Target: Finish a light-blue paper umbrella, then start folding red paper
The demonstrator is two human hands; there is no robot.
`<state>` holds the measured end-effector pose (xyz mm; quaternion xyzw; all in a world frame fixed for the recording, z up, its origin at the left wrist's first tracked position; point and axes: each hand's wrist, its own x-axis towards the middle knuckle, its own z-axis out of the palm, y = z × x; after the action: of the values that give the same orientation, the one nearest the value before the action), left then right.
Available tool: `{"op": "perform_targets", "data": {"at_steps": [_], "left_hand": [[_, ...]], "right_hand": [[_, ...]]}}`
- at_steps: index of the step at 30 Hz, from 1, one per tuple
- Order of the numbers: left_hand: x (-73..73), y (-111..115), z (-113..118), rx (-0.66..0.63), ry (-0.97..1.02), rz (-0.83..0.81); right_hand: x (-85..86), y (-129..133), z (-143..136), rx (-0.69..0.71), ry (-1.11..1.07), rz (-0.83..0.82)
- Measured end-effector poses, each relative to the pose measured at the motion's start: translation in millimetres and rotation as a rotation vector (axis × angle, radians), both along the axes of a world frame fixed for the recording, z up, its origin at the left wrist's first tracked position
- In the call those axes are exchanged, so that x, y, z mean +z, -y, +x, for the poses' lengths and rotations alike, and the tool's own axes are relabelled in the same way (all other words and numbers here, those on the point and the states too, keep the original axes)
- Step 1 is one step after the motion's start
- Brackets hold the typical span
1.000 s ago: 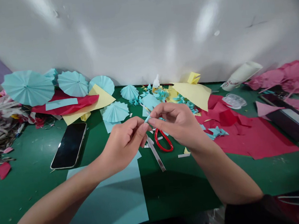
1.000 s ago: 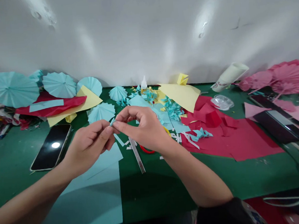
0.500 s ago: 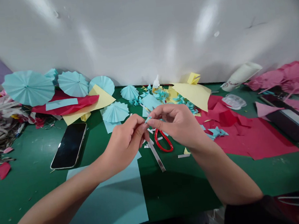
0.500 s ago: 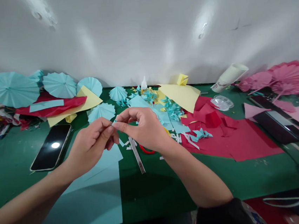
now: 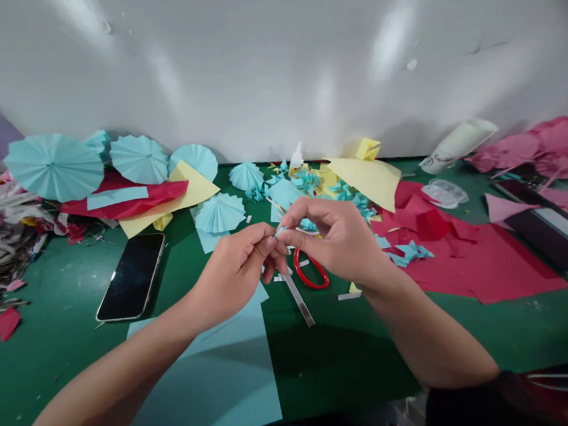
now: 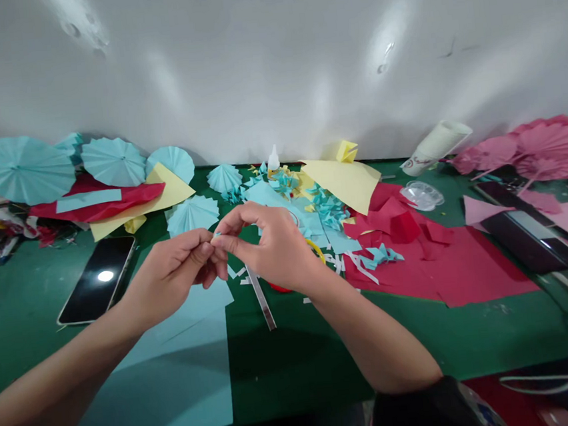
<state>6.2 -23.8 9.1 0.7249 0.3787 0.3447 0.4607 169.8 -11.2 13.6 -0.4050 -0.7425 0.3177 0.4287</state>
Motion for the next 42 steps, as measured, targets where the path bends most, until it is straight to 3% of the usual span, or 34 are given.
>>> {"op": "perform_targets", "data": {"at_steps": [4,6,12,20,23,27,32,35,42], "left_hand": [[4.4,-3.3,-1.5,-0.108,0.068,-0.157],[3.9,-3.9,-0.9,-0.092,0.087,-0.183],[-3.4,-1.2,1.8,0.144,0.099,-0.032],[-0.7,4.3,2.0,0.145,-0.033,0.170],[-1.0,4.5,2.7,0.114,-0.050,0.170],[-0.1,2.5,2.5,0.025,-0.001,0.052],[0.5,-0.7,-0.4,-0.180,0.202,-0.294],[-1.3,-1.7,-2.5,-0.267,0.305,-0.414],[-2.2,-0.9,-5.0,-0.303,0.380,-0.536]], "right_hand": [[-0.2,0.4,0.2,0.051,-0.017,0.049],[-0.7,0.1,0.0,0.045,-0.023,0.055],[-3.8,-2.2,-1.2,-0.010,-0.094,0.034],[-2.2,-0.6,-1.3,0.007,-0.080,0.047],[-2.0,0.3,-1.4,0.027,-0.085,0.042],[-3.3,-0.5,-0.8,0.075,-0.103,0.044],[-6.3,-3.1,0.2,0.176,-0.175,0.069],[-7.3,-4.9,0.5,0.241,-0.221,0.018],[-5.0,-8.4,3.2,0.394,-0.281,-0.091]]}}
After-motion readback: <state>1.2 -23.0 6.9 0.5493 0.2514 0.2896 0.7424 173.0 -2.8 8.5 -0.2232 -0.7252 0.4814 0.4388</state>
